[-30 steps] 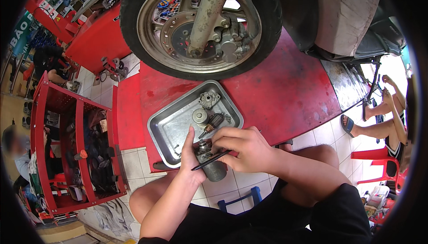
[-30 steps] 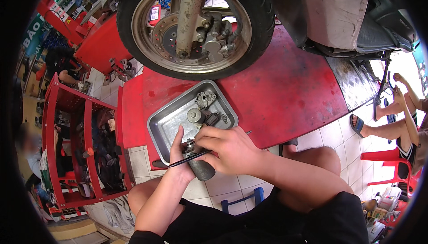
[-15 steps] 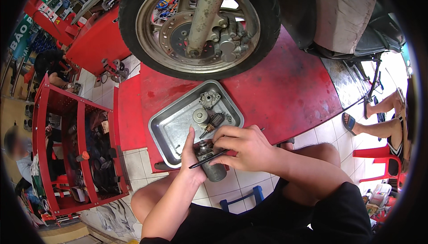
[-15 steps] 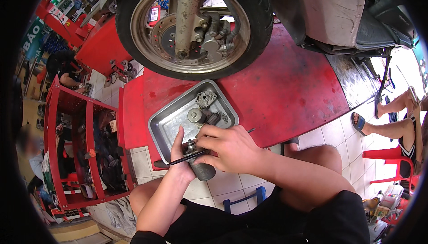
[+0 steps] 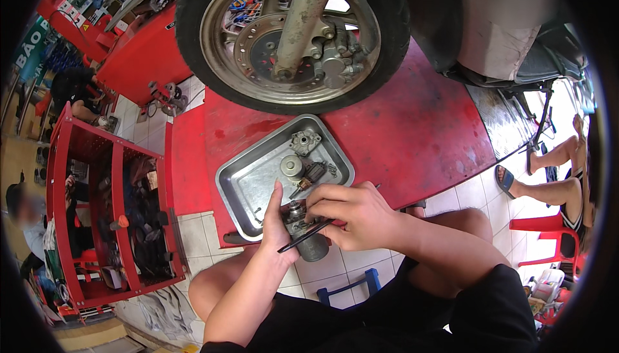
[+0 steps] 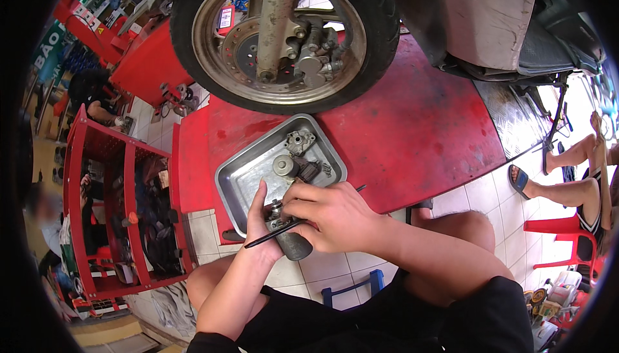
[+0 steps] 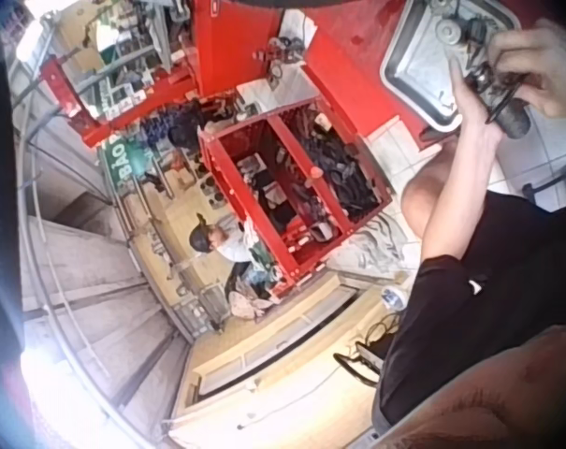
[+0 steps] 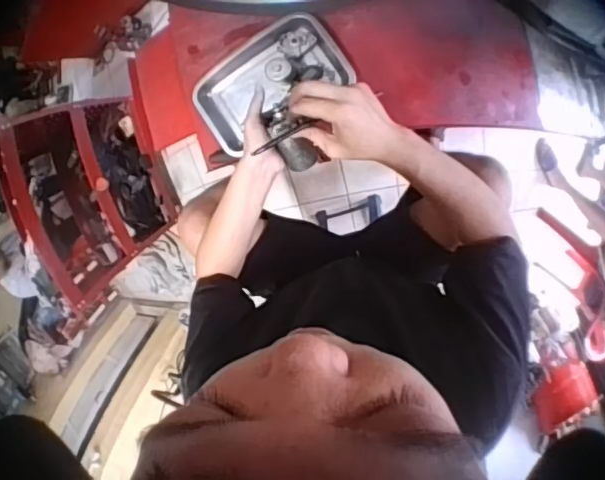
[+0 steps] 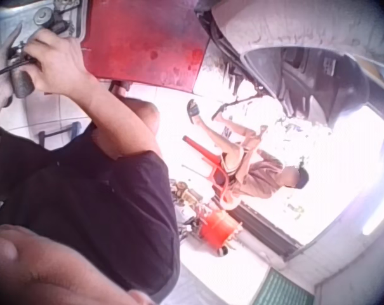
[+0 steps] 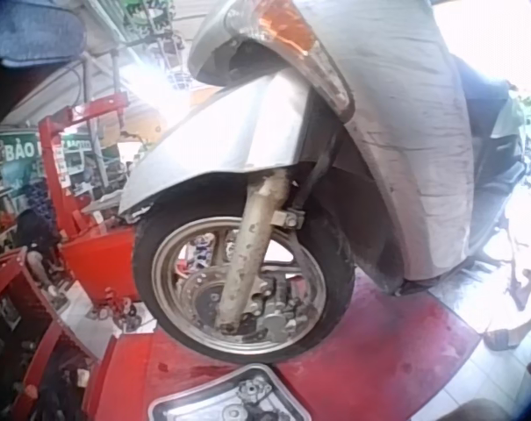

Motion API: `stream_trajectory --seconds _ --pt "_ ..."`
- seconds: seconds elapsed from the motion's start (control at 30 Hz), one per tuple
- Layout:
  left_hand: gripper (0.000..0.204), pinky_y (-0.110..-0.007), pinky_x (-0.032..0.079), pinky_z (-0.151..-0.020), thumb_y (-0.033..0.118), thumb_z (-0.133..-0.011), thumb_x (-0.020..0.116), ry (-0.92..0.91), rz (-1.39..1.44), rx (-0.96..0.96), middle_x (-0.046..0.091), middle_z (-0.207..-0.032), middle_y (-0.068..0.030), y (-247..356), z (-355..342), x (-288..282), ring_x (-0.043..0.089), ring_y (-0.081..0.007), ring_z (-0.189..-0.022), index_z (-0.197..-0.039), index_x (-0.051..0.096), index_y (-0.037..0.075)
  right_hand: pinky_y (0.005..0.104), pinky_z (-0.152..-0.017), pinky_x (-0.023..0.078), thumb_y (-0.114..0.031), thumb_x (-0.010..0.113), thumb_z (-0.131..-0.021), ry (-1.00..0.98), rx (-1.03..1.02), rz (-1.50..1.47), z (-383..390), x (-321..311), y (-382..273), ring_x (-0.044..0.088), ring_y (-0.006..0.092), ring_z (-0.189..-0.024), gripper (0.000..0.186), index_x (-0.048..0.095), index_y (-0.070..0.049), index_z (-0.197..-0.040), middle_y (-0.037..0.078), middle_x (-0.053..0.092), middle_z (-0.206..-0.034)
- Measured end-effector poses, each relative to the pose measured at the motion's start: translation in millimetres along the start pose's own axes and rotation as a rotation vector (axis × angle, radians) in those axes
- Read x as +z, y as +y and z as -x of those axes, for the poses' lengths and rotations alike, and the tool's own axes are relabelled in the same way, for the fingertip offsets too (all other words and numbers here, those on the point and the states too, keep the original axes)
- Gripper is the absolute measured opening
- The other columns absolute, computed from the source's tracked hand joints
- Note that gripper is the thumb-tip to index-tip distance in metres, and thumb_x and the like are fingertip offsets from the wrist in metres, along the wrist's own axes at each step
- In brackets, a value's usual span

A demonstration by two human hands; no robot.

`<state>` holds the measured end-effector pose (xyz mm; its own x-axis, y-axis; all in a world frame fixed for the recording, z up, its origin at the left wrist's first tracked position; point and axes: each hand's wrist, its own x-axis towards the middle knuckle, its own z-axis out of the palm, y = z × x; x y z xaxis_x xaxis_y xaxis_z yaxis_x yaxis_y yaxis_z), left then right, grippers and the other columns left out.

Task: The person sits on the floor of a workshop and uses a screwdriver to disassemble a cylindrical scooter part, likely a starter motor. They remove screws and internal components, placing them into a metal tray. The person continues to manipulate the part and its components with the tool.

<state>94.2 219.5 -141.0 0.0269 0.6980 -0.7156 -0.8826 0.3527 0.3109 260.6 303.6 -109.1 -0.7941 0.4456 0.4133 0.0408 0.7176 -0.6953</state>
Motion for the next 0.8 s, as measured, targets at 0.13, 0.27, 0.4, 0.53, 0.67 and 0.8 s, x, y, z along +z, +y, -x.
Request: stream_trajectory --seconds 0.13,0.27,0.4,0.53,0.67,0.8 --pt "0.077 -0.05 0.059 -0.083 0.07 -0.088 0.059 0.017 -0.019 0.005 0.067 -0.101 -0.0202 -1 -2 -5 0.069 -0.0353 -0.091 -0.118 0.06 -0.001 0.0373 -0.055 0.051 -0.024 0.082 -0.074 0.01 0.022 0.008 -2 -1 -2 0.066 0.026 -0.069 0.029 0.067 -0.008 -0.093 0.0 0.064 -0.1" --pt "0.077 -0.049 0.06 -0.081 0.07 -0.087 0.059 -0.004 -0.011 0.006 0.067 -0.1 -0.0194 -2 -2 -3 0.07 -0.0338 -0.09 -0.116 0.06 -0.002 0.0373 -0.054 0.05 -0.026 0.082 -0.074 -0.011 0.008 -0.01 -2 0 -1 0.066 0.0254 -0.068 0.03 0.066 -0.008 -0.093 0.0 0.063 -0.099" --pt "0.078 -0.05 0.06 -0.08 0.071 -0.088 0.057 -0.028 -0.034 -0.009 0.068 -0.099 -0.0196 -1 -3 -6 0.071 -0.0341 -0.089 -0.116 0.06 -0.002 0.0371 -0.054 0.05 -0.026 0.081 -0.076 0.004 0.006 0.011 1 -1 2 0.065 0.025 -0.066 0.029 0.066 -0.007 -0.092 -0.001 0.063 -0.1" --pt "0.078 -0.052 0.059 -0.081 0.071 -0.088 0.057 0.034 -0.022 -0.007 0.068 -0.098 -0.0196 -3 -6 -9 0.071 -0.0342 -0.088 -0.116 0.061 -0.001 0.037 -0.054 0.05 -0.023 0.08 -0.075 -0.027 0.026 -0.003 -2 -3 0 0.065 0.0249 -0.065 0.027 0.067 -0.007 -0.093 0.0 0.064 -0.1" --pt "0.078 -0.041 0.062 -0.078 0.07 -0.09 0.056 -0.041 -0.016 0.04 0.067 -0.097 -0.0187 -4 1 6 0.071 -0.0273 -0.085 -0.111 0.058 -0.005 0.0368 -0.054 0.05 -0.026 0.08 -0.078 -0.032 -0.007 -0.018 -1 -2 3 0.065 0.0251 -0.065 0.027 0.067 -0.007 -0.092 0.0 0.064 -0.099" --pt "0.078 -0.043 0.061 -0.08 0.07 -0.09 0.055 -0.007 -0.044 0.008 0.067 -0.098 -0.0182 -2 -3 -5 0.071 -0.0289 -0.087 -0.114 0.059 -0.004 0.0374 -0.055 0.051 -0.023 0.08 -0.077 -0.039 0.036 -0.015 -3 -5 0 0.065 0.0265 -0.067 0.026 0.067 -0.007 -0.092 0.001 0.065 -0.099"
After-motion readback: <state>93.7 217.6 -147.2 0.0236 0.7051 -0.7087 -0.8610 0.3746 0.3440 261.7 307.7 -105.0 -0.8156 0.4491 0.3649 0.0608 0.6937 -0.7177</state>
